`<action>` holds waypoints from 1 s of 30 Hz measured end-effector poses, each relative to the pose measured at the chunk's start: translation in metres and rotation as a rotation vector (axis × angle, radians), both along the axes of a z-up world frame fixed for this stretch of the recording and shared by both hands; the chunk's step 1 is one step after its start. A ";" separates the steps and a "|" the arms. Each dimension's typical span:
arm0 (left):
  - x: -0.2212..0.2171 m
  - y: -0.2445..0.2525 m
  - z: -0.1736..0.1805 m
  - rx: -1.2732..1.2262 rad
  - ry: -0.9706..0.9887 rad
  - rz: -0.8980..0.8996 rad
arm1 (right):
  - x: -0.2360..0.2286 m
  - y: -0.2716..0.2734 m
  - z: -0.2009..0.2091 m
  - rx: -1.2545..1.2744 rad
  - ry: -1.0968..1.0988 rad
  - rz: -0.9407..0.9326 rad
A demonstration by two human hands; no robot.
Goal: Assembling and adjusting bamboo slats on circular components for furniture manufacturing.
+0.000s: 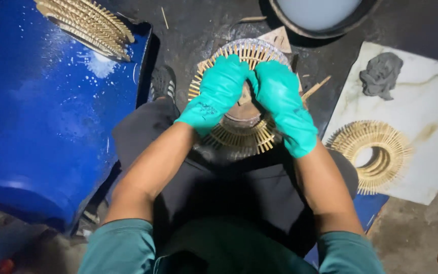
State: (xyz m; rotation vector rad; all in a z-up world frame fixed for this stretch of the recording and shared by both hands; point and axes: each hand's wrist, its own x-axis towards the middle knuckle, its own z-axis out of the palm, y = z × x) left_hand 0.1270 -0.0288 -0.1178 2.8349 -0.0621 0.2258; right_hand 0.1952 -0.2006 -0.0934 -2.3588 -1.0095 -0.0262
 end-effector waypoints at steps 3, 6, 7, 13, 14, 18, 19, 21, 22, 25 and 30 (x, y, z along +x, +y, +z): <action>-0.001 -0.004 0.032 -0.021 0.061 0.020 | -0.002 -0.005 0.005 -0.009 0.024 0.023; -0.003 0.001 0.036 -0.064 0.098 -0.021 | 0.002 -0.006 0.000 -0.082 0.075 0.054; -0.003 0.002 0.036 -0.066 0.102 -0.022 | 0.002 -0.006 0.002 -0.085 0.079 0.054; -0.007 0.001 0.043 -0.127 0.127 -0.041 | -0.005 -0.006 0.001 -0.051 0.057 0.054; -0.008 0.000 0.041 -0.095 0.139 -0.039 | -0.006 -0.005 -0.001 -0.068 0.055 0.050; -0.003 -0.003 0.047 -0.053 0.152 -0.052 | -0.007 0.000 -0.010 -0.083 0.035 0.018; -0.002 -0.003 0.041 -0.051 0.159 -0.055 | -0.007 0.001 -0.012 -0.082 0.042 0.015; -0.001 -0.003 0.028 -0.012 0.071 -0.043 | -0.007 0.003 -0.018 -0.078 0.006 0.028; 0.000 -0.002 0.022 -0.012 0.081 -0.044 | -0.008 0.002 -0.020 -0.077 0.017 0.027; -0.008 -0.001 0.009 0.069 0.035 -0.073 | -0.015 -0.003 -0.029 -0.071 0.025 -0.002; -0.011 0.009 0.026 -0.165 -0.118 -0.187 | -0.013 -0.009 -0.020 -0.366 -0.718 -0.007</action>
